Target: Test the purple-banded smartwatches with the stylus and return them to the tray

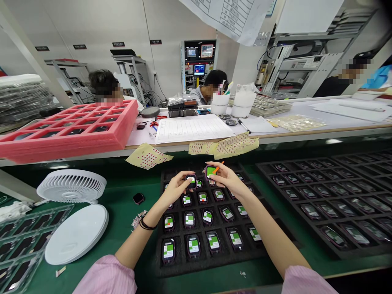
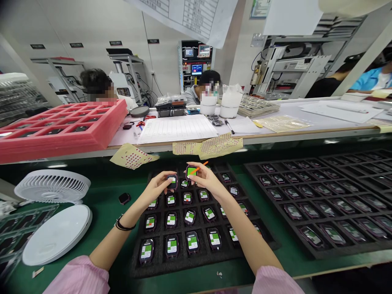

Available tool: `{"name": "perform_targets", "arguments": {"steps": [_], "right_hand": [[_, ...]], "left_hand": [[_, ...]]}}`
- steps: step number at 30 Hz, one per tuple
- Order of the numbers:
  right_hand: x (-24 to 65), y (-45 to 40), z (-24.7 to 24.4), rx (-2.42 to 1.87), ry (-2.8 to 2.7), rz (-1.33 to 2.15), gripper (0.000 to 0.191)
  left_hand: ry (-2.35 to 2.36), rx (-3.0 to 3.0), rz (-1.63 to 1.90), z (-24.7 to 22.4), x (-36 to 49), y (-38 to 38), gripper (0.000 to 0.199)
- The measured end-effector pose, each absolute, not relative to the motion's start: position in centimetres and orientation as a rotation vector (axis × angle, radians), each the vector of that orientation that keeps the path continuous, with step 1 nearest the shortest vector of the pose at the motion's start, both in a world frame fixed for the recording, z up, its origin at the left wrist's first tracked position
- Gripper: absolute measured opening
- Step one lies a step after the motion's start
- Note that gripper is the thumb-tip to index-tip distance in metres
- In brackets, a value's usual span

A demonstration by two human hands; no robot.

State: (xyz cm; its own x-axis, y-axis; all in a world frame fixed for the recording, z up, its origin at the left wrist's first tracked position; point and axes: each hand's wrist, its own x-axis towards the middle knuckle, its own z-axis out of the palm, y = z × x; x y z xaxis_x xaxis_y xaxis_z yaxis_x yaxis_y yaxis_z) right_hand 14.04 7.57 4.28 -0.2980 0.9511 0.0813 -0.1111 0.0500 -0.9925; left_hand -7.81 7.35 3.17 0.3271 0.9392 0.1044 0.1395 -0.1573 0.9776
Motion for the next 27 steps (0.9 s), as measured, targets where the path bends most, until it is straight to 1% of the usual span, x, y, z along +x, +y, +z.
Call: {"name": "perform_targets", "arguments": {"steps": [3, 6, 10, 12, 15, 19, 23, 27], "right_hand": [[14.0, 7.7, 4.1, -0.935, -1.369, 1.393, 0.052], [14.1, 7.8, 4.2, -0.928, -1.353, 1.409, 0.048], [13.9, 7.6, 4.4, -0.932, -1.312, 1.446, 0.043], [13.6, 7.4, 4.4, -0.945, -1.319, 1.451, 0.042], [12.9, 7.0, 4.2, -0.991, -1.367, 1.436, 0.039], [11.8, 6.3, 3.6, -1.021, -1.444, 1.456, 0.039], [11.0, 5.6, 2.9, -1.025, -1.528, 1.395, 0.043], [10.8, 5.4, 2.8, -1.017, -1.565, 1.379, 0.049]], "left_hand": [[0.998, 1.56, 0.974, 3.0, -7.8, 7.5, 0.038], [0.971, 1.551, 0.967, 2.8, -7.9, 7.5, 0.04], [0.905, 1.604, 0.952, 2.9, -7.8, 7.0, 0.058], [0.902, 1.675, 0.964, 3.2, -7.7, 6.5, 0.062], [0.942, 1.888, 1.039, 3.8, -7.5, 5.8, 0.056], [0.948, 2.321, 1.078, 3.9, -7.4, 5.3, 0.047], [1.038, 2.622, 0.979, 3.0, -7.4, 5.5, 0.05], [1.117, 2.781, 0.903, 2.4, -7.4, 5.8, 0.053]]}}
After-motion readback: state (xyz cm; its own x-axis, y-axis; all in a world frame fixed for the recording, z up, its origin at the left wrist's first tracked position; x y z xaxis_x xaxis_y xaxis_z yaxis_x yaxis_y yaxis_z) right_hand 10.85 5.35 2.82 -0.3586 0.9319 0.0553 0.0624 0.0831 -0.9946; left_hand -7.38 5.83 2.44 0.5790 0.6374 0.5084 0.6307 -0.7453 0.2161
